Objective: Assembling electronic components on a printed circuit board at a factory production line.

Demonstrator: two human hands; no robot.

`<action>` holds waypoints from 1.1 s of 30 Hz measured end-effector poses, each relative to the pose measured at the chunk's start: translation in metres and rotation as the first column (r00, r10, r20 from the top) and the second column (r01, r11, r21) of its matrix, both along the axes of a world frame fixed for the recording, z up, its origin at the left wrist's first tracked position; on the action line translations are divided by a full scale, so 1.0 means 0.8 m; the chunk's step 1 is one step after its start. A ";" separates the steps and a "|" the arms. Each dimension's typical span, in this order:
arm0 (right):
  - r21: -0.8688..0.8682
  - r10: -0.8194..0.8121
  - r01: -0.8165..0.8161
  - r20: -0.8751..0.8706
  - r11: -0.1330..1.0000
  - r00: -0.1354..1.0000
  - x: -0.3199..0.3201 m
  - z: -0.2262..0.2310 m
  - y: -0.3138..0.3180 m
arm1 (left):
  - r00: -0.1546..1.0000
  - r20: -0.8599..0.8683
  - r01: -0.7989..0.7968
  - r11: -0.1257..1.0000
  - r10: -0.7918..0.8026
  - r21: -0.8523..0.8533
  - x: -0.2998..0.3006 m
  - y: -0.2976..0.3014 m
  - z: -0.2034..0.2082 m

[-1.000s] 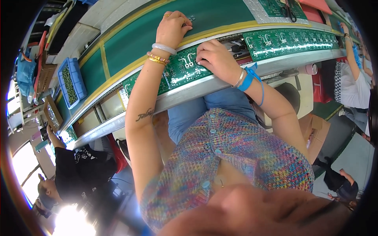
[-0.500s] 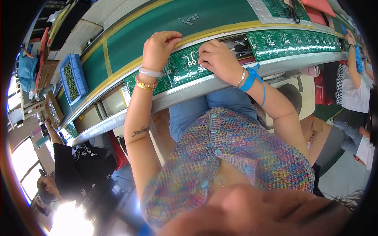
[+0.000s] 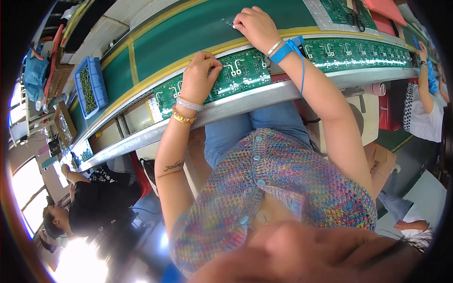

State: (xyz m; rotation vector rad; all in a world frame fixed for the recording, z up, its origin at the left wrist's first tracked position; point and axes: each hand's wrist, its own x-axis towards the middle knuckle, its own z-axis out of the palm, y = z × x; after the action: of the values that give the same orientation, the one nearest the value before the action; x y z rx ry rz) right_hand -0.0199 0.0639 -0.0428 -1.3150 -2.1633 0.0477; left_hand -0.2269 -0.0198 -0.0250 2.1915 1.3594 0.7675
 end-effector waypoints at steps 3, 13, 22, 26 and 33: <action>0.120 0.014 -0.011 -0.029 0.993 0.999 0.001 -0.006 0.001 | 0.997 -0.072 0.032 0.996 -0.026 0.082 0.001 -0.002 -0.003; 0.045 0.008 0.002 -0.209 0.999 0.978 0.008 0.003 -0.007 | 0.996 -0.085 0.027 0.995 -0.018 0.101 0.007 -0.005 -0.002; 0.012 0.009 -0.006 -0.287 1.000 0.958 0.014 0.026 -0.031 | 0.997 -0.053 0.067 0.996 -0.064 0.066 0.007 -0.008 0.003; -0.061 0.089 -0.112 -0.303 0.992 0.949 0.002 0.046 -0.088 | 0.993 -0.094 0.081 0.981 -0.065 0.176 0.005 0.035 0.025; -0.149 0.286 -0.327 -0.242 0.933 0.927 -0.029 0.017 -0.123 | 0.992 -0.123 0.019 0.931 0.028 0.365 0.042 0.137 -0.015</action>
State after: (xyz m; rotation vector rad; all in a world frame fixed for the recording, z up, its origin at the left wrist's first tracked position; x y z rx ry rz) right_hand -0.0435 -0.0344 -0.0289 -0.9986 -2.1937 0.5089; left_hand -0.1933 0.0896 -0.0368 2.5630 1.3703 0.9638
